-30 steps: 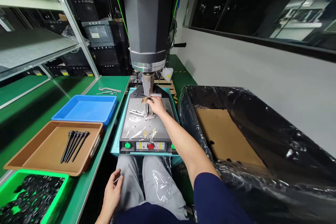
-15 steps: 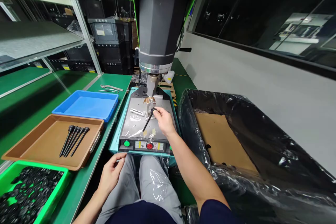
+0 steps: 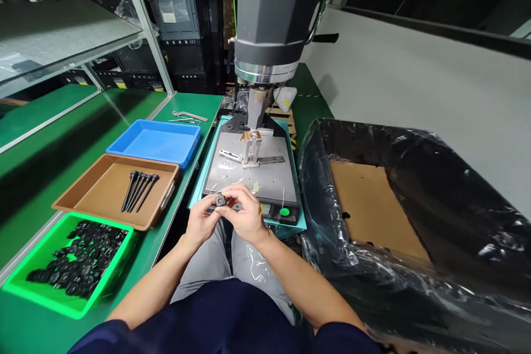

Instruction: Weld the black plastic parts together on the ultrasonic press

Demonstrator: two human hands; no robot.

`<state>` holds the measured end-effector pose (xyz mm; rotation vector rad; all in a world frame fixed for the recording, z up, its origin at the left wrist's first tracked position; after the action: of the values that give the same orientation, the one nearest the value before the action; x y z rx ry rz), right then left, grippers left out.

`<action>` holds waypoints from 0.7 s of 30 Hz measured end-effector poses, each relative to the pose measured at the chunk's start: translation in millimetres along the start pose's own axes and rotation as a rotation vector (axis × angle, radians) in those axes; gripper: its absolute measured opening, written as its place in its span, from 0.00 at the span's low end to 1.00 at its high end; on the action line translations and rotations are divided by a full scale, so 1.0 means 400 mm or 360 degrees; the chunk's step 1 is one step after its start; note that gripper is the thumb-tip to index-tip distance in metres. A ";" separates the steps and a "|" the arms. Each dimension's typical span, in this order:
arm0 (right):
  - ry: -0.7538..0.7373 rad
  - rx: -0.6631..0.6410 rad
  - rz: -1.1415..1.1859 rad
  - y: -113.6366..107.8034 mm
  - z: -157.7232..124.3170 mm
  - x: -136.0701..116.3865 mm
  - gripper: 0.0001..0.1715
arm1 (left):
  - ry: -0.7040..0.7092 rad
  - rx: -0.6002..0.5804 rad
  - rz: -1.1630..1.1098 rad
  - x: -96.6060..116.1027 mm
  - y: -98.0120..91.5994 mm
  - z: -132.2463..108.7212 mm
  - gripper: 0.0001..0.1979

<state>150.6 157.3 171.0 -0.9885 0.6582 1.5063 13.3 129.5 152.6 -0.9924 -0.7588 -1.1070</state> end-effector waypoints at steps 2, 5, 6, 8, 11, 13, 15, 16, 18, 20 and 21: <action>0.0030 -0.0015 0.0073 0.007 0.000 0.010 0.15 | -0.0020 -0.0009 0.0000 -0.007 -0.004 -0.008 0.10; 0.0180 -0.0109 0.0163 0.012 0.008 0.028 0.17 | -0.0128 -0.0022 -0.0017 -0.020 -0.008 -0.018 0.11; 0.0230 -0.0170 0.0141 0.013 0.012 0.033 0.18 | -0.0202 -0.0034 -0.0057 -0.024 -0.009 -0.022 0.12; 0.0283 -0.0367 0.0058 0.017 0.019 0.039 0.14 | -0.0387 -0.0100 -0.0236 -0.030 -0.007 -0.029 0.13; 0.0417 -0.0649 0.0157 0.031 0.012 0.051 0.17 | -0.0680 -0.0266 -0.0680 -0.027 0.001 -0.041 0.14; 0.0618 -0.0643 0.0383 0.040 0.000 0.067 0.19 | -0.0855 -0.0341 -0.0919 -0.022 0.005 -0.049 0.15; 0.0787 -0.0548 0.0557 0.051 -0.013 0.083 0.19 | -0.0974 -0.0334 -0.1034 -0.022 0.005 -0.054 0.15; 0.0842 -0.0497 0.0604 0.058 -0.017 0.090 0.19 | -0.1005 -0.0309 -0.1044 -0.023 0.004 -0.056 0.15; 0.0917 -0.0431 0.0657 0.073 -0.020 0.099 0.20 | -0.1020 -0.0254 -0.1002 -0.025 0.000 -0.059 0.16; 0.0952 -0.0423 0.0669 0.088 -0.017 0.102 0.21 | -0.0993 -0.0239 -0.0925 -0.022 -0.007 -0.059 0.16; 0.0933 -0.0432 0.0643 0.093 -0.013 0.100 0.21 | -0.0977 -0.0256 -0.0867 -0.019 -0.015 -0.057 0.16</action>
<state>116.1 166.4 129.2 -1.6069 1.1403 1.6883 5.6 110.4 138.5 -1.3279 -1.5192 -1.3524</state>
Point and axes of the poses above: each hand's wrist, its own z-axis towards the middle knuckle, its own y-axis out of the palm, x = y × z, the point moved 4 cm from there along z, towards the middle knuckle, and after that the axes turned 3 degrees about -z, right-handed, at the moved point
